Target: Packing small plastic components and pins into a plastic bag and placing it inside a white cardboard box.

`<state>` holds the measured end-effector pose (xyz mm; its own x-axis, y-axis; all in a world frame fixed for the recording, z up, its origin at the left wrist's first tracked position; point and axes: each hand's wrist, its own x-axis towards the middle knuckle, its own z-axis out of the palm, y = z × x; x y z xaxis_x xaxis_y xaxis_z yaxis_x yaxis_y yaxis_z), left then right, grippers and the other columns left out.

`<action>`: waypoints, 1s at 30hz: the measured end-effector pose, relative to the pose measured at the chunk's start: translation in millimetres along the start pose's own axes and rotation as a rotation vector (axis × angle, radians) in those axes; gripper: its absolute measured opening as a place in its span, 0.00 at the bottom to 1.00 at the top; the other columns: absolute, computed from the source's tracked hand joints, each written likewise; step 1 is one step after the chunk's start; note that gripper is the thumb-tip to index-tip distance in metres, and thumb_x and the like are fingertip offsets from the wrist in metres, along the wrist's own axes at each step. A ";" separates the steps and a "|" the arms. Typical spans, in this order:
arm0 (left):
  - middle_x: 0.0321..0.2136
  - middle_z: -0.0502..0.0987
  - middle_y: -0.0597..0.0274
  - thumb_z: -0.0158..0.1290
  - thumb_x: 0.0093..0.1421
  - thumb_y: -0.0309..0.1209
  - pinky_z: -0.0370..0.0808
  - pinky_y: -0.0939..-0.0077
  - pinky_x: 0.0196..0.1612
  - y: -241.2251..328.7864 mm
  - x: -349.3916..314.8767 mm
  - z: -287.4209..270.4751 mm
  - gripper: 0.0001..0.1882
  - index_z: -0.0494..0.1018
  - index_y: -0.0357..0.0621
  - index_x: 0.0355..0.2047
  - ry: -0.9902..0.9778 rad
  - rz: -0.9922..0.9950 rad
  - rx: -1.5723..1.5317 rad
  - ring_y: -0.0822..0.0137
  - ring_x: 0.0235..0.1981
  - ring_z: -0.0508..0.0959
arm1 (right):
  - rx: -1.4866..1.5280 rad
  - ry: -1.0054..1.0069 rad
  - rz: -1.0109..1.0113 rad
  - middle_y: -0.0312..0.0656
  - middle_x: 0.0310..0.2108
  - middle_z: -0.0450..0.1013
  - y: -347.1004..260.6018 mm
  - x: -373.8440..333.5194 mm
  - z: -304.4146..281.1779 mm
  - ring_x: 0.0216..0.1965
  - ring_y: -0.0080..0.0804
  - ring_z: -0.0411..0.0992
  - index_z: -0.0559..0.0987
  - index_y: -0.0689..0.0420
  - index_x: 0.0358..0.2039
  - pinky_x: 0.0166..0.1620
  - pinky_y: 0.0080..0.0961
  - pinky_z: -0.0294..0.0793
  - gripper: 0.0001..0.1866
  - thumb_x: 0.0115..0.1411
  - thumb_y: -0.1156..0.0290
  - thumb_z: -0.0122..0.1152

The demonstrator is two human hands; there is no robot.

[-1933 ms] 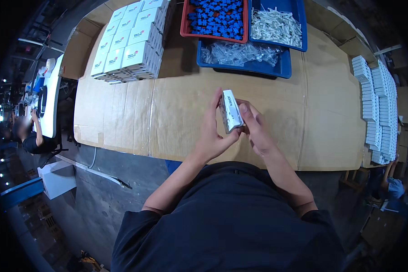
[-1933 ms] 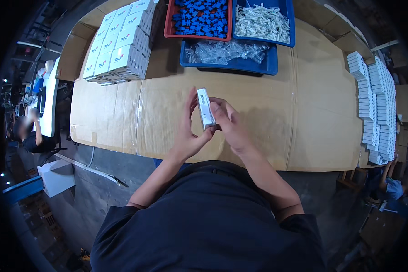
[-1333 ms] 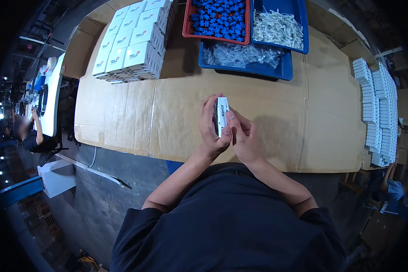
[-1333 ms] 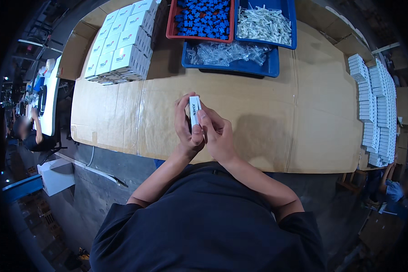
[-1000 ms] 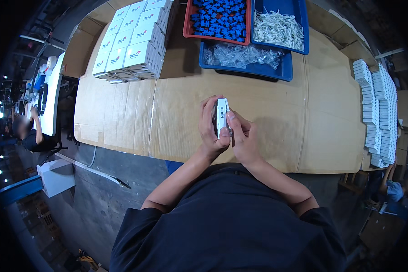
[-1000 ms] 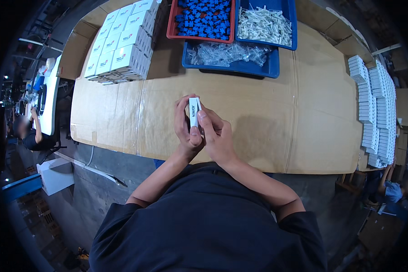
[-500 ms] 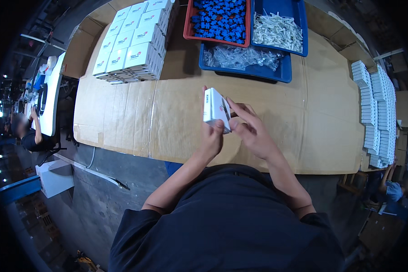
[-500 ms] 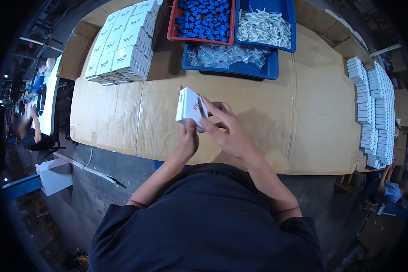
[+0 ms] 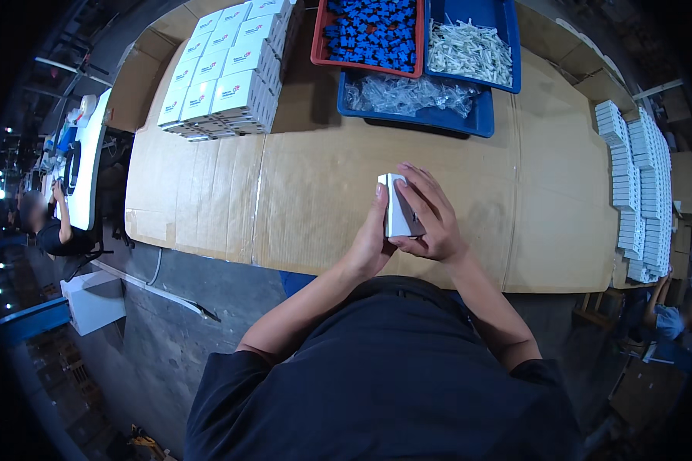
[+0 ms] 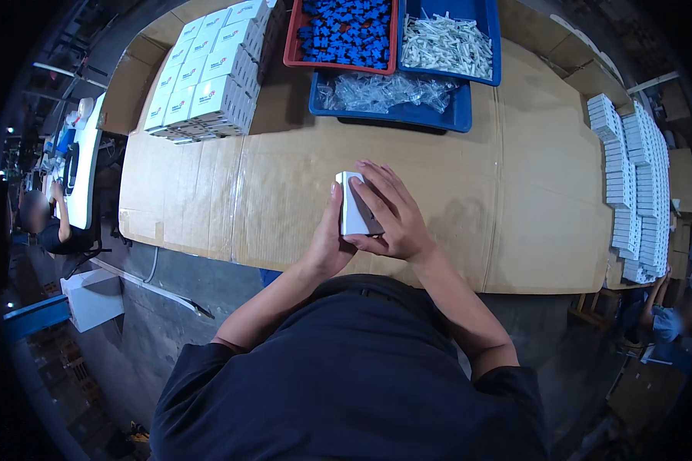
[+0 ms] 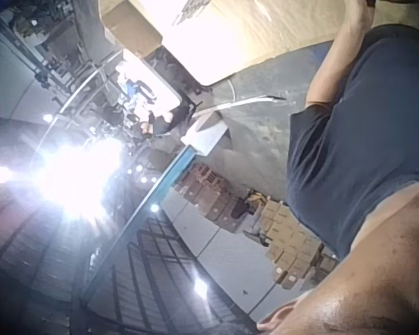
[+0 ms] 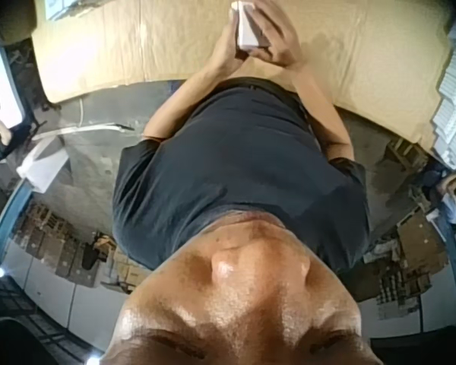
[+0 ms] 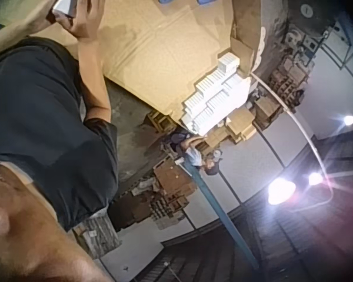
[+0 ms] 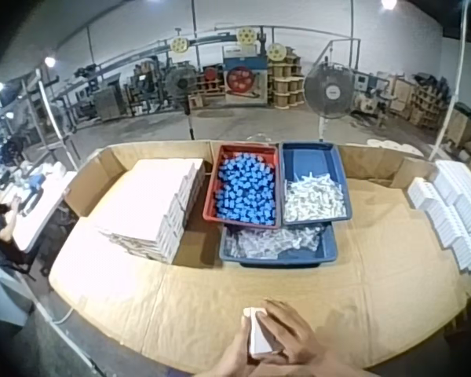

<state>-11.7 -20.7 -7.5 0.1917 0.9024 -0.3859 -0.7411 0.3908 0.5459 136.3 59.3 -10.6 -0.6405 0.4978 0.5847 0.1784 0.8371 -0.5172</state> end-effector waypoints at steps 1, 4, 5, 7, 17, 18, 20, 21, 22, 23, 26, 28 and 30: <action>0.57 0.74 0.58 0.31 0.73 0.65 0.77 0.63 0.58 0.0 0.2 -0.9 0.38 0.61 0.50 0.68 -0.015 0.009 0.005 0.61 0.57 0.77 | 0.015 0.036 -0.028 0.61 0.64 0.68 1.0 0.0 1.9 0.62 0.60 0.70 0.73 0.68 0.62 0.66 0.54 0.67 0.44 0.60 0.41 0.65; 0.55 0.74 0.58 0.31 0.74 0.65 0.77 0.64 0.56 -0.9 -2.0 2.9 0.37 0.62 0.50 0.67 0.015 0.021 0.012 0.63 0.55 0.78 | 0.045 0.084 -0.053 0.63 0.61 0.70 1.8 -1.7 5.5 0.60 0.61 0.71 0.73 0.70 0.61 0.63 0.52 0.71 0.43 0.62 0.41 0.64; 0.55 0.75 0.59 0.31 0.74 0.65 0.78 0.64 0.55 -1.0 -3.0 4.7 0.37 0.62 0.49 0.66 0.057 0.022 0.014 0.63 0.54 0.78 | 0.058 0.096 -0.049 0.64 0.60 0.70 1.6 -2.5 6.4 0.60 0.62 0.72 0.74 0.71 0.61 0.62 0.51 0.73 0.43 0.62 0.41 0.63; 0.56 0.74 0.58 0.31 0.74 0.65 0.76 0.63 0.58 0.4 -2.2 1.5 0.38 0.61 0.49 0.68 0.054 0.018 0.029 0.63 0.56 0.77 | 0.081 0.088 -0.023 0.63 0.60 0.70 2.1 -2.5 8.3 0.60 0.60 0.72 0.73 0.71 0.61 0.62 0.49 0.73 0.42 0.64 0.42 0.62; 0.69 0.58 0.42 0.67 0.61 0.30 0.62 0.55 0.71 -10.3 25.1 -10.9 0.57 0.37 0.46 0.78 0.014 0.551 0.604 0.54 0.69 0.64 | 0.782 0.294 0.561 0.55 0.66 0.66 -4.3 0.4 16.1 0.68 0.45 0.65 0.69 0.70 0.65 0.68 0.37 0.64 0.42 0.74 0.39 0.41; 0.68 0.59 0.43 0.66 0.61 0.27 0.65 0.56 0.69 -8.8 23.8 -15.0 0.56 0.37 0.47 0.78 0.027 0.538 0.505 0.54 0.67 0.66 | 0.815 0.301 0.579 0.54 0.67 0.65 -7.8 3.4 17.4 0.69 0.45 0.64 0.68 0.70 0.66 0.68 0.37 0.63 0.42 0.74 0.39 0.41; 0.64 0.64 0.47 0.59 0.67 0.32 0.73 0.61 0.63 0.9 17.1 -7.5 0.49 0.39 0.50 0.78 0.040 0.556 0.382 0.57 0.61 0.73 | 0.711 0.267 0.498 0.53 0.69 0.63 -2.0 3.7 14.4 0.70 0.46 0.62 0.65 0.68 0.68 0.70 0.39 0.61 0.40 0.73 0.43 0.47; 0.64 0.64 0.47 0.59 0.67 0.32 0.73 0.61 0.63 2.2 17.7 -9.4 0.49 0.39 0.50 0.78 0.040 0.554 0.382 0.57 0.61 0.73 | 0.711 0.268 0.500 0.53 0.69 0.63 -1.7 2.3 8.5 0.70 0.46 0.62 0.65 0.68 0.68 0.70 0.39 0.61 0.40 0.73 0.43 0.47; 0.62 0.66 0.50 0.53 0.71 0.36 0.74 0.59 0.63 5.9 18.0 -9.7 0.43 0.41 0.52 0.78 0.065 0.484 0.259 0.58 0.61 0.74 | 0.666 0.182 0.486 0.53 0.69 0.63 -4.3 3.7 1.5 0.70 0.47 0.62 0.66 0.67 0.68 0.70 0.40 0.61 0.37 0.71 0.49 0.52; 0.60 0.68 0.53 0.47 0.74 0.41 0.75 0.58 0.62 8.9 17.4 -9.1 0.38 0.43 0.54 0.77 0.091 0.414 0.137 0.59 0.60 0.74 | 0.620 0.096 0.471 0.53 0.70 0.63 -5.7 4.1 -2.5 0.71 0.48 0.62 0.67 0.66 0.68 0.70 0.41 0.61 0.34 0.69 0.55 0.56; 0.59 0.69 0.55 0.41 0.76 0.47 0.77 0.57 0.60 6.6 15.6 -8.1 0.34 0.46 0.54 0.76 0.117 0.309 0.204 0.61 0.57 0.77 | 0.379 0.011 0.365 0.55 0.68 0.65 -1.1 -5.8 0.6 0.70 0.49 0.63 0.70 0.65 0.66 0.70 0.42 0.63 0.32 0.62 0.66 0.61; 0.59 0.69 0.55 0.42 0.76 0.46 0.79 0.59 0.59 1.3 17.3 -8.5 0.33 0.48 0.54 0.76 0.121 0.272 0.158 0.63 0.55 0.78 | 0.346 -0.022 0.368 0.55 0.67 0.66 2.2 -12.9 3.2 0.68 0.50 0.65 0.71 0.66 0.65 0.68 0.41 0.66 0.31 0.62 0.69 0.60; 0.56 0.71 0.58 0.43 0.77 0.45 0.81 0.66 0.55 -5.5 19.5 -8.4 0.31 0.52 0.52 0.74 0.165 0.267 0.192 0.67 0.52 0.79 | 0.314 -0.053 0.370 0.56 0.66 0.67 4.9 -16.9 7.2 0.67 0.50 0.67 0.73 0.67 0.64 0.66 0.40 0.69 0.29 0.62 0.71 0.60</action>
<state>-9.3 -6.8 -24.3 -0.1105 0.9418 -0.3175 -0.6140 0.1865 0.7670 142.6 53.4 -27.5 -0.6154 0.7300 0.2973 0.1726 0.4929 -0.8528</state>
